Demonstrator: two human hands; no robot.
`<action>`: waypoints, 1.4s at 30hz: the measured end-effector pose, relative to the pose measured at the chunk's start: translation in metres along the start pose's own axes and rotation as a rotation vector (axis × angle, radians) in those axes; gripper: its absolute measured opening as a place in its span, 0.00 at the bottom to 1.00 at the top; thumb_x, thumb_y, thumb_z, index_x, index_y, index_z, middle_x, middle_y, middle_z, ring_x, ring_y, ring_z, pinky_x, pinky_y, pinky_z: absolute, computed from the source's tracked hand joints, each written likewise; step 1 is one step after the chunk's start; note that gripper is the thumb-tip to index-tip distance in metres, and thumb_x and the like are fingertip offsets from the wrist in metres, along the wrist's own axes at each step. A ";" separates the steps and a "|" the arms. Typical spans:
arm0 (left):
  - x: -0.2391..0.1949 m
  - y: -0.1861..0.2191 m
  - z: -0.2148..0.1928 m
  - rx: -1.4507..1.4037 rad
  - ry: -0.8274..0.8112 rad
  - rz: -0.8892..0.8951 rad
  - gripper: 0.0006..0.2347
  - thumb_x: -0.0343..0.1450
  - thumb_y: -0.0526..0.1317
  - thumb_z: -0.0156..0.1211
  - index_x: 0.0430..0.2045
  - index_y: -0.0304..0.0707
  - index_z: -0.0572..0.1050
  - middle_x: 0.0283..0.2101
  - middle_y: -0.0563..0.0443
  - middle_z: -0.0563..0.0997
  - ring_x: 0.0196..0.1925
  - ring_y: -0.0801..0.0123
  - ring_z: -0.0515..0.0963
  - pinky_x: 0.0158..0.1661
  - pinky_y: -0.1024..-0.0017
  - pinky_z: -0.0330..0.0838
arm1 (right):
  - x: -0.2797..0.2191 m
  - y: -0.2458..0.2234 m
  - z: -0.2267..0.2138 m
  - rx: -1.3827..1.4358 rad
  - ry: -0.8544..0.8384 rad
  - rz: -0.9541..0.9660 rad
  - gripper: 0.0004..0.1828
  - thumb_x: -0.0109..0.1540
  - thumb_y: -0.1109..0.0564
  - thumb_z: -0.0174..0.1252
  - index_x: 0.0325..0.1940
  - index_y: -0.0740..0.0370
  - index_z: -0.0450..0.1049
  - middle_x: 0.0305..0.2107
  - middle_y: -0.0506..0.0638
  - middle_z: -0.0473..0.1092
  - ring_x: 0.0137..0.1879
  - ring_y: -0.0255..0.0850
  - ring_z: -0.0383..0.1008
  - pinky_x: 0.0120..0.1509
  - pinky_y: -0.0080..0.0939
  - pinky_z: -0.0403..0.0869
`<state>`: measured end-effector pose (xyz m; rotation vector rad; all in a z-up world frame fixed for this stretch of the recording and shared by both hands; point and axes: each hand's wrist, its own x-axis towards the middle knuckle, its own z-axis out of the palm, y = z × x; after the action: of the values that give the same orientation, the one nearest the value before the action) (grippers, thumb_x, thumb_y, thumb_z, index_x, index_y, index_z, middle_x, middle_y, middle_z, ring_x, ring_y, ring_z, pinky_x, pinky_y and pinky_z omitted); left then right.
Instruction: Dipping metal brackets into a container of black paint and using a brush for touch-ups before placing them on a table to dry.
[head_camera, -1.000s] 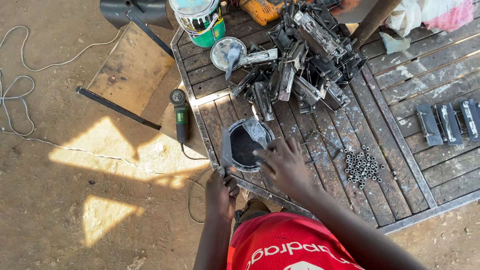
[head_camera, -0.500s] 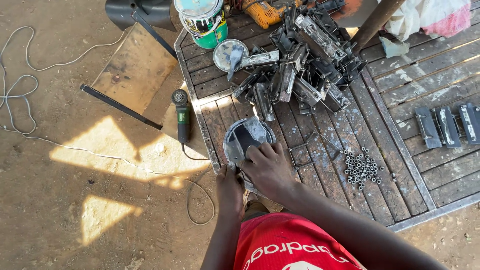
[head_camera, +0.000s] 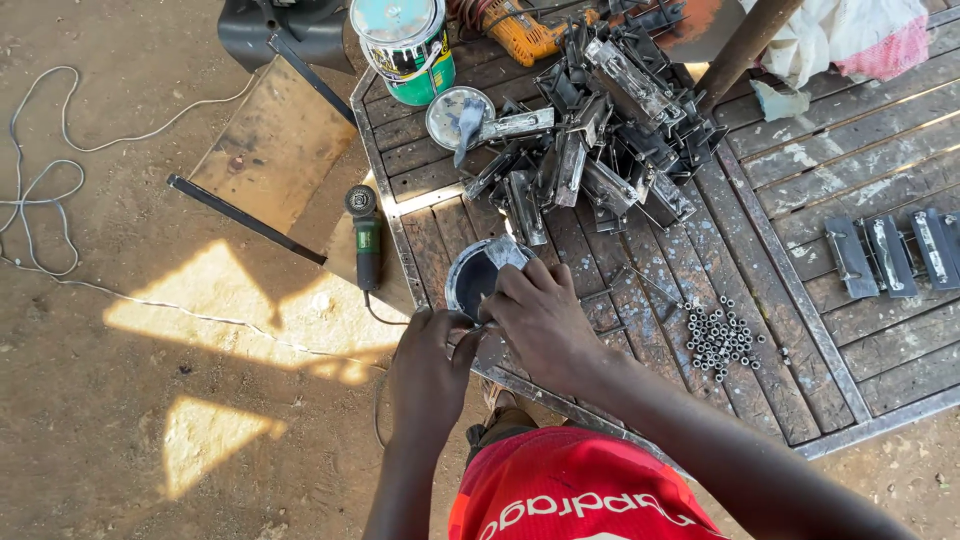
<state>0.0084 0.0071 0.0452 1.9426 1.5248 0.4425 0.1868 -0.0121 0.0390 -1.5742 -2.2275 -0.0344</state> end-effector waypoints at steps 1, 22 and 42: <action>0.002 -0.002 0.003 0.002 0.002 -0.001 0.09 0.73 0.46 0.63 0.38 0.42 0.79 0.34 0.43 0.79 0.40 0.48 0.82 0.37 0.54 0.77 | -0.001 0.001 0.002 0.002 0.002 -0.001 0.06 0.61 0.54 0.61 0.37 0.57 0.74 0.37 0.47 0.60 0.43 0.48 0.61 0.45 0.50 0.60; 0.000 -0.047 0.043 -0.472 0.148 -0.446 0.07 0.73 0.37 0.57 0.35 0.32 0.81 0.29 0.43 0.80 0.37 0.67 0.76 0.37 0.61 0.72 | -0.105 0.168 0.108 0.266 -0.543 0.767 0.19 0.66 0.43 0.56 0.45 0.62 0.76 0.34 0.64 0.75 0.42 0.63 0.79 0.46 0.65 0.74; 0.003 -0.017 0.121 -0.723 0.119 -0.370 0.07 0.76 0.37 0.58 0.35 0.34 0.81 0.29 0.51 0.77 0.33 0.74 0.70 0.38 0.71 0.65 | -0.201 0.231 0.164 0.801 -0.418 0.969 0.21 0.69 0.61 0.47 0.66 0.74 0.65 0.34 0.69 0.73 0.36 0.59 0.77 0.34 0.60 0.72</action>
<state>0.0698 -0.0198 -0.0575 1.0741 1.4753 0.8156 0.4008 -0.0675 -0.2291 -2.0186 -1.1620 1.3523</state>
